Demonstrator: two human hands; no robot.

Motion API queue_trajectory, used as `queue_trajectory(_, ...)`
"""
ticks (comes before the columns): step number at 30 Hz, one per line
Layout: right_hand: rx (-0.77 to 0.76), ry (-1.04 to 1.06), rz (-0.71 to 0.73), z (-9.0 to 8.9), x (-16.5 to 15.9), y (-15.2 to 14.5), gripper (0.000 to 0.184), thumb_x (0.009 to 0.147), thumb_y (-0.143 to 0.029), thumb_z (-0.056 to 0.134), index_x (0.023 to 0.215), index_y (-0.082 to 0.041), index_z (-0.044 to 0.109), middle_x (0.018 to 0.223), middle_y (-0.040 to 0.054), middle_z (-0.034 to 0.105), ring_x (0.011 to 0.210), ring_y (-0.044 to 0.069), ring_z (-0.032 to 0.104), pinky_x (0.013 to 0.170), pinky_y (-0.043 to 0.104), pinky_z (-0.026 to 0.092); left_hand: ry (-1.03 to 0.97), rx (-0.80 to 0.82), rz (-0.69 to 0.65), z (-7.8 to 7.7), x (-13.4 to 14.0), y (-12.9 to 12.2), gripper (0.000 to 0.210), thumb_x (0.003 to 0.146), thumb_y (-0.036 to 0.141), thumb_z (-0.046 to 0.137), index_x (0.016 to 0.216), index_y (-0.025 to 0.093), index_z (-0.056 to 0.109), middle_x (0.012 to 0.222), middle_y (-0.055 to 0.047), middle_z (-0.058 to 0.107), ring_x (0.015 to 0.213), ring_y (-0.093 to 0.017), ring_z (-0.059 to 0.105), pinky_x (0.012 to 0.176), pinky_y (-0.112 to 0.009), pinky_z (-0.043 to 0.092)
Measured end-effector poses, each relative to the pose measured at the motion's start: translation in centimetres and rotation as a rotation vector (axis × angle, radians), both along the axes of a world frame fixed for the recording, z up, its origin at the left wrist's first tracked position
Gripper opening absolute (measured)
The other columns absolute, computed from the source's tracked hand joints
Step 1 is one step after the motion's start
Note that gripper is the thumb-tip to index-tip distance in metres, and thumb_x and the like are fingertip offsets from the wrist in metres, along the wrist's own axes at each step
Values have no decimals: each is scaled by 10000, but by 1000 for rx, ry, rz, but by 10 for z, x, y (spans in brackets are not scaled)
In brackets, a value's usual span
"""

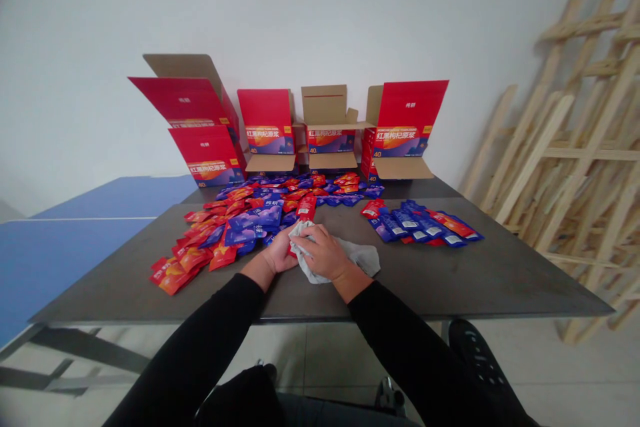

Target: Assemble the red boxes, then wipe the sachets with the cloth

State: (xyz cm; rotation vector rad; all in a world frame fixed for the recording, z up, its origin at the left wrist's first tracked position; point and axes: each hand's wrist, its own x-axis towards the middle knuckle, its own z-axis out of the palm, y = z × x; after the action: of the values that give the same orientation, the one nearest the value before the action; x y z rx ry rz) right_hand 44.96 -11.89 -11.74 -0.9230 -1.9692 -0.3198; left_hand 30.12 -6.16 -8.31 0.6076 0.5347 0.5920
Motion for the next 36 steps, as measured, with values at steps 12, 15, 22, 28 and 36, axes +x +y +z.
queue_trajectory(12, -144, 351, -311, 2, 8, 8, 344, 983, -236, 545, 1223, -250, 792, 1154, 127, 655, 1135, 304, 602, 1076, 527, 531, 65, 155, -60, -1, 1, -7, 299, 1013, 451, 696, 1037, 154, 723, 757, -24, 729, 533, -127, 644, 466, -211, 433)
queue_trajectory(15, -153, 412, -347, 1, 11, 11, 329, 993, -254, 542, 1217, -243, 782, 1152, 126, 646, 1137, 301, 596, 1074, 523, 535, 63, 189, -93, -1, -2, -7, 225, 917, 295, 791, 1086, 176, 703, 751, 5, 700, 548, -115, 637, 460, -188, 410)
queue_trajectory(22, -101, 483, -399, -5, 19, 20, 303, 1008, -235, 535, 1216, -220, 755, 1135, 106, 628, 1103, 257, 610, 1042, 465, 544, 109, 180, -95, 2, -11, -4, 257, 786, 153, 798, 1010, 163, 672, 740, -12, 676, 595, -130, 638, 496, -193, 447)
queue_trajectory(28, -226, 452, -478, -19, 23, 31, 270, 968, -174, 562, 1133, -187, 775, 1078, 121, 653, 1044, 267, 614, 991, 451, 543, -5, 174, 26, 22, -19, -1, 254, 880, 188, 685, 1118, 106, 719, 1096, -155, 779, 692, -138, 658, 533, -225, 489)
queue_trajectory(36, -315, 360, -511, -20, 20, 32, 277, 950, -142, 561, 1125, -220, 761, 1113, 123, 666, 1067, 285, 617, 995, 465, 531, 87, 348, 113, 51, 45, 29, 264, 877, 193, 782, 1133, 171, 721, 1054, -84, 779, 700, -124, 673, 522, -189, 469)
